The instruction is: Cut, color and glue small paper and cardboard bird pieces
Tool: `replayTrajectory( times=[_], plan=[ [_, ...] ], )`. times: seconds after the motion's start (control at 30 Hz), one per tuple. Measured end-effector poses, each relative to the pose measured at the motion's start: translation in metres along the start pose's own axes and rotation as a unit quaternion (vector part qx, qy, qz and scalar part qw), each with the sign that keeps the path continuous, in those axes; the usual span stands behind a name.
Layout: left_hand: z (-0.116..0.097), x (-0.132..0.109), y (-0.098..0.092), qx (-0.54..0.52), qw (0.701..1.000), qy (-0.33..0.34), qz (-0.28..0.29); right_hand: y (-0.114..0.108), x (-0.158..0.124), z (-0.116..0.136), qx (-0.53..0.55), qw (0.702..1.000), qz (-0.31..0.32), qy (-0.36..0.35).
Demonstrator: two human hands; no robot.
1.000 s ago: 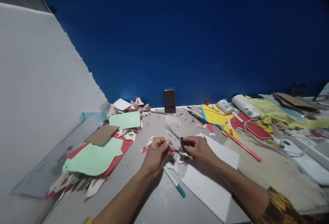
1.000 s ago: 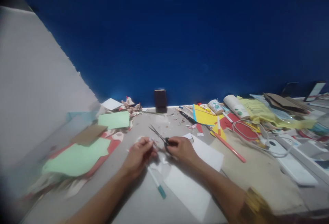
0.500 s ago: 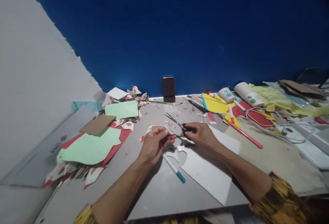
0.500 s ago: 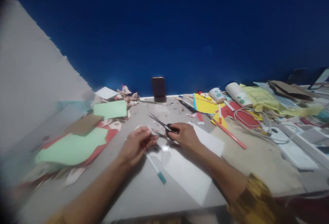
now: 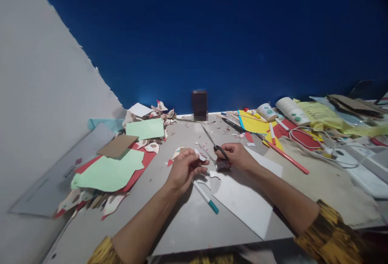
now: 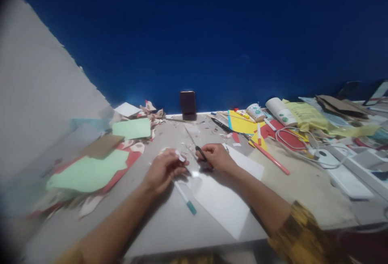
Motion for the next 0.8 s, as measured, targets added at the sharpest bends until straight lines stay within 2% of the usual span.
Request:
replayTrajectory(
  times=[0.3, 0.5, 0.7, 0.8],
  plan=[
    [0.005, 0.001, -0.002, 0.003, 1.0, -0.005, 0.009, 0.02, -0.006, -0.009, 0.14, 0.986, 0.069, 0.052],
    [0.01, 0.0, -0.003, 0.003, 0.999, -0.017, 0.035, 0.023, -0.007, -0.012, 0.16, 0.975, 0.15, 0.047],
    [0.004, -0.002, 0.001, 0.003, 1.0, 0.005, 0.025, 0.027, -0.007, -0.01, 0.166, 0.971, 0.166, 0.031],
    [0.001, -0.003, 0.0, 0.004, 1.0, 0.007, 0.012, 0.026, -0.007, -0.008, 0.149, 0.979, 0.137, 0.024]
  ],
)
Point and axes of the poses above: each hand's wrist, its own x-axis towards the middle knuckle, its own y-axis out of the palm, z = x × y, the point moved 2 cm from there along x, towards the middle knuckle, and after that the axes turned 3 degrees about z, right-handed, at the moved point
